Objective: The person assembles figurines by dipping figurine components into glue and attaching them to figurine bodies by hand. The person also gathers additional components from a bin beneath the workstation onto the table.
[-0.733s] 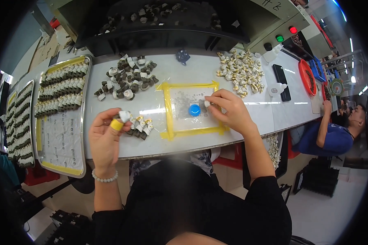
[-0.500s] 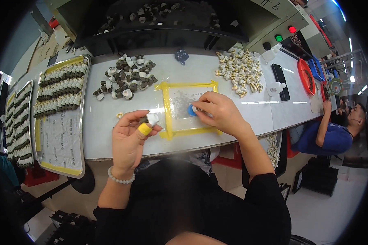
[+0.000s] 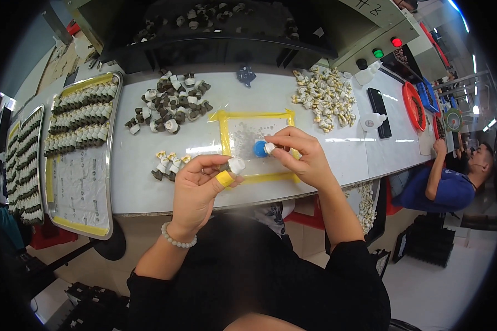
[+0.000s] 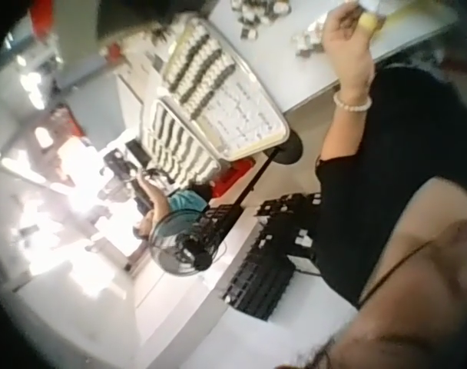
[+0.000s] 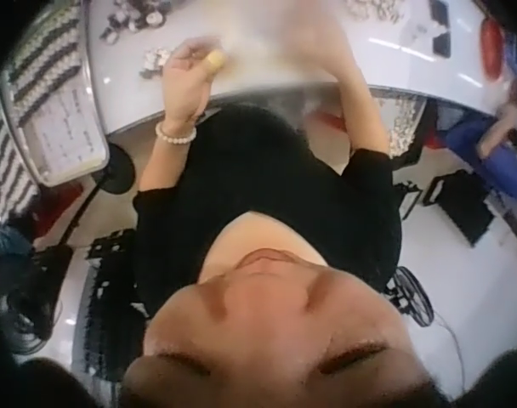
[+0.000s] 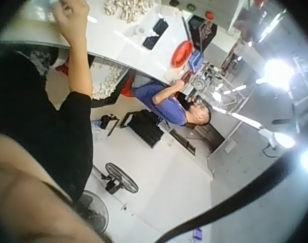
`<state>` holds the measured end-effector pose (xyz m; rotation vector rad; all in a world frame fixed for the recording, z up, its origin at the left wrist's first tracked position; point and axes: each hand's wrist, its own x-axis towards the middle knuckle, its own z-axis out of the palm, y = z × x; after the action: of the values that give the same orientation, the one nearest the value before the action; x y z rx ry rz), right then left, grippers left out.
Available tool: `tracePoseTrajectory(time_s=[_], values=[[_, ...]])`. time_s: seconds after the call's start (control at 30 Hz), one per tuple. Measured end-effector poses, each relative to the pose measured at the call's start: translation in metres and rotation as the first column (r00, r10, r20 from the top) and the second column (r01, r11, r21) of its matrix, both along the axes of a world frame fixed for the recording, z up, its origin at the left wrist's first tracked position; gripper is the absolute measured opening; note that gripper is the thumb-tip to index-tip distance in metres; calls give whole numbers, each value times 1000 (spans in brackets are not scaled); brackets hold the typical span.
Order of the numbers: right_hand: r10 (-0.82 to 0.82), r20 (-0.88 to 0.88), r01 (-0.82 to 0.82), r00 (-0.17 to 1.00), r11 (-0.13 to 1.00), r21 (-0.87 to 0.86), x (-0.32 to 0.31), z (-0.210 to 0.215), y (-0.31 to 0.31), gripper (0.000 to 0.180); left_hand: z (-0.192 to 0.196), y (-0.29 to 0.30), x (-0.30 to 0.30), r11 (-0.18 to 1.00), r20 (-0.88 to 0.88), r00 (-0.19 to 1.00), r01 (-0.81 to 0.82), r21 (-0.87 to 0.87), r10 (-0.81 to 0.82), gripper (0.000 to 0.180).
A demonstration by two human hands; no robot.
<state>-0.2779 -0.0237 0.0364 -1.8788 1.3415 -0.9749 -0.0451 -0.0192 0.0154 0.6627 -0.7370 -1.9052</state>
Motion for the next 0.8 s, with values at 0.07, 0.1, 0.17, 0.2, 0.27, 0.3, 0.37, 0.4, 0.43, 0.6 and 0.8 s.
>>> tracePoseTrajectory(time_s=[0.07, 0.1, 0.17, 0.2, 0.27, 0.3, 0.37, 0.4, 0.43, 0.6, 0.8], values=[[9, 84, -11, 996, 1000, 27, 2, 4, 4, 23, 0, 1, -5, 1000, 4, 1000, 5, -5, -5, 25], [18, 127, -26, 992, 998, 61, 4, 7, 6, 24, 0, 2, -9, 1000, 26, 1000, 3, -11, -3, 25], [25, 169, -41, 985, 995, 95, 8, 12, 11, 24, 0, 3, -13, 1000, 48, 999, 2, -18, -2, 25], [12, 202, -37, 979, 992, 120, 11, 14, 13, 24, -2, 3, -14, 1000, 36, 999, 6, -22, -5, 25], [-1, 237, -34, 972, 989, 145, 15, 17, 15, 25, -3, 4, -16, 1000, 26, 1000, 9, -28, -8, 25], [19, 241, -50, 970, 991, 121, 16, 18, 15, 25, -3, 4, -16, 1000, 21, 1000, 11, -18, -10, 25], [39, 244, -65, 969, 993, 96, 18, 19, 16, 25, -3, 5, -17, 1000, 15, 1000, 13, -8, -13, 26], [52, 222, -70, 974, 995, 74, 19, 19, 16, 25, -3, 5, -17, 1000, 10, 1000, 13, -16, -13, 26], [64, 199, -76, 978, 996, 53, 19, 19, 16, 25, -3, 5, -17, 1000, 5, 1000, 13, -25, -13, 26], [84, 73, -85, 994, 996, 17, 22, 21, 18, 25, -5, 6, -17, 998, 10, 1000, 16, -62, -16, 22], [97, 71, -100, 993, 994, 40, 28, 21, 18, 25, -6, 10, -16, 983, 111, 992, -40, -181, 60, 20]])
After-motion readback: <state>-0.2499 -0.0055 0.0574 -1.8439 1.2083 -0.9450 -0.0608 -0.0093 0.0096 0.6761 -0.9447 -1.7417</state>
